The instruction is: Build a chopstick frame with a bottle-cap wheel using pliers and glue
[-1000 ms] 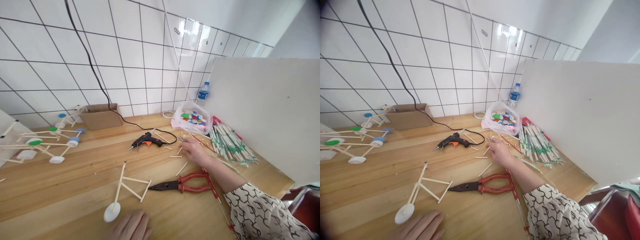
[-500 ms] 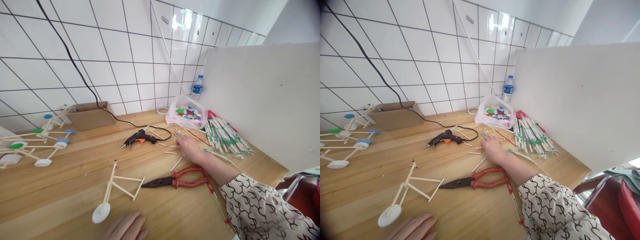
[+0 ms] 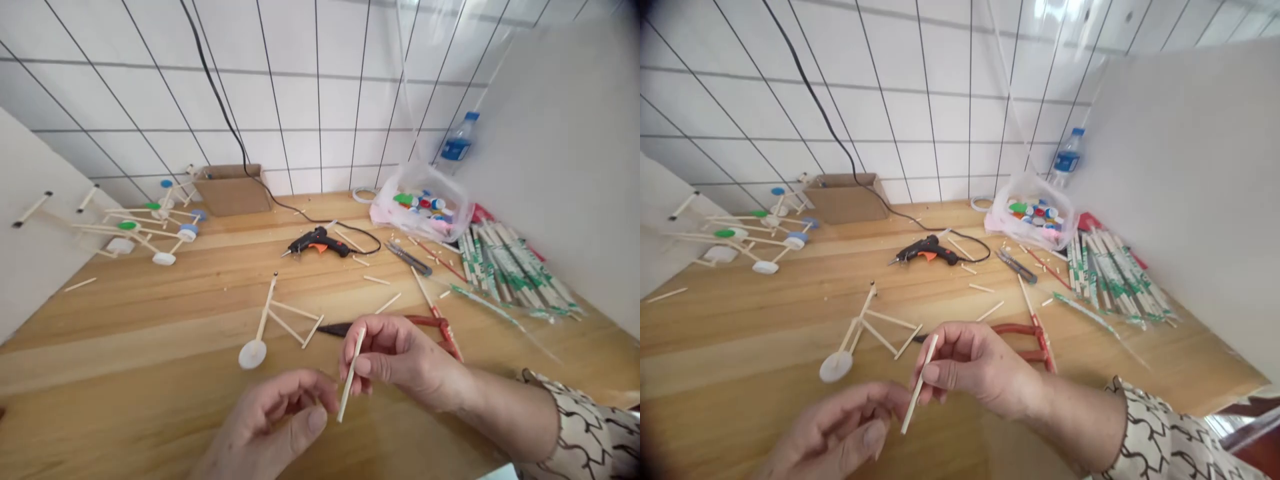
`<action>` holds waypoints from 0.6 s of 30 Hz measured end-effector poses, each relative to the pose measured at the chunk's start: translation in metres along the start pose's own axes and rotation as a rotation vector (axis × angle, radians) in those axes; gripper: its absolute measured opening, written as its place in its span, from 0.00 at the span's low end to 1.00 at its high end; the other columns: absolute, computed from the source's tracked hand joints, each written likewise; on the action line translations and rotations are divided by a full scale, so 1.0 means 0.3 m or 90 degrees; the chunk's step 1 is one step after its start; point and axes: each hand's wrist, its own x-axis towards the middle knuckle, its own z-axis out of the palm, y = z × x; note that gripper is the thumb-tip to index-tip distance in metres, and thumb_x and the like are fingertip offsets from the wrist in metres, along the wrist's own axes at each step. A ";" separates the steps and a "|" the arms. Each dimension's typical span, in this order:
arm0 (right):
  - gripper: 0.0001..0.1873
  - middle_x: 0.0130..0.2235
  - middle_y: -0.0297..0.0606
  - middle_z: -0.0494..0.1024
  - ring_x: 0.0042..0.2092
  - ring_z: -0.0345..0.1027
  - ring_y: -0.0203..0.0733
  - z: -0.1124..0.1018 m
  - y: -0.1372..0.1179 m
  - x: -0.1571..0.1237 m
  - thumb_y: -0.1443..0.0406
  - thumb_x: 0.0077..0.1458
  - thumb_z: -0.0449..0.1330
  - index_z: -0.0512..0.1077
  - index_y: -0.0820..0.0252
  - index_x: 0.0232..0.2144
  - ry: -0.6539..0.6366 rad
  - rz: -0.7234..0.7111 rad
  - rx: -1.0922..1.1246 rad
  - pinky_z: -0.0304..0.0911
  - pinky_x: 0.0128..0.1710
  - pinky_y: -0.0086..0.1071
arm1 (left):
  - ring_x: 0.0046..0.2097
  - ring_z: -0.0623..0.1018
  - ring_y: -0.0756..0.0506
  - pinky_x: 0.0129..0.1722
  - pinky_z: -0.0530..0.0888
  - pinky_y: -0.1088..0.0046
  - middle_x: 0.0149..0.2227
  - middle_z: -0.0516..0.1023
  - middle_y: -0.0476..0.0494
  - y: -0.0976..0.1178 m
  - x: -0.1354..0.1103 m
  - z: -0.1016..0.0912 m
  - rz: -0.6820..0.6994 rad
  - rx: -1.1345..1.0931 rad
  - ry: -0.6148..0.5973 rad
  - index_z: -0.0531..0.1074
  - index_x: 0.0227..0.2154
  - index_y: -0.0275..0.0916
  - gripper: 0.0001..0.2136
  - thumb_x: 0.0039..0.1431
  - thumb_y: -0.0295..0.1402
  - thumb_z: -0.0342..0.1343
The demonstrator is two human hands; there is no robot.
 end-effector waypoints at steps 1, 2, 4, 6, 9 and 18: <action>0.11 0.28 0.33 0.74 0.29 0.69 0.31 0.002 0.003 0.000 0.62 0.51 0.65 0.69 0.63 0.29 -0.004 0.005 0.000 0.60 0.28 0.24 | 0.31 0.71 0.50 0.32 0.70 0.77 0.30 0.76 0.47 0.002 0.003 -0.003 -0.026 -0.033 -0.041 0.75 0.33 0.40 0.14 0.55 0.46 0.55; 0.10 0.28 0.33 0.74 0.29 0.68 0.30 0.003 0.004 0.001 0.63 0.51 0.65 0.69 0.64 0.29 -0.004 0.005 -0.004 0.60 0.29 0.24 | 0.31 0.70 0.50 0.30 0.68 0.78 0.30 0.76 0.47 0.001 0.007 -0.005 -0.060 -0.072 -0.064 0.75 0.33 0.40 0.14 0.54 0.46 0.56; 0.07 0.28 0.32 0.73 0.30 0.66 0.29 0.001 0.006 0.001 0.65 0.51 0.64 0.70 0.64 0.30 0.002 0.006 -0.012 0.60 0.32 0.25 | 0.30 0.68 0.51 0.29 0.66 0.78 0.30 0.74 0.48 -0.005 0.012 -0.007 -0.109 -0.115 -0.089 0.75 0.34 0.39 0.14 0.53 0.45 0.58; 0.06 0.28 0.31 0.72 0.30 0.64 0.28 0.001 0.011 0.000 0.68 0.51 0.64 0.71 0.65 0.30 0.006 0.004 -0.025 0.59 0.33 0.25 | 0.30 0.67 0.52 0.29 0.65 0.78 0.30 0.74 0.49 -0.015 0.014 -0.007 -0.134 -0.131 -0.105 0.74 0.34 0.39 0.13 0.52 0.44 0.59; 0.05 0.27 0.29 0.69 0.29 0.60 0.27 0.005 0.025 0.000 0.69 0.51 0.64 0.71 0.65 0.30 0.001 -0.003 -0.050 0.56 0.31 0.23 | 0.30 0.67 0.52 0.29 0.64 0.78 0.30 0.73 0.50 -0.027 0.014 -0.003 -0.149 -0.132 -0.117 0.73 0.32 0.38 0.10 0.53 0.40 0.59; 0.07 0.26 0.29 0.70 0.27 0.60 0.27 -0.003 0.029 0.003 0.66 0.51 0.64 0.71 0.64 0.31 0.029 0.004 -0.084 0.56 0.29 0.23 | 0.27 0.65 0.53 0.27 0.62 0.78 0.26 0.71 0.50 -0.029 0.015 -0.011 -0.161 -0.056 -0.110 0.71 0.29 0.36 0.12 0.58 0.41 0.52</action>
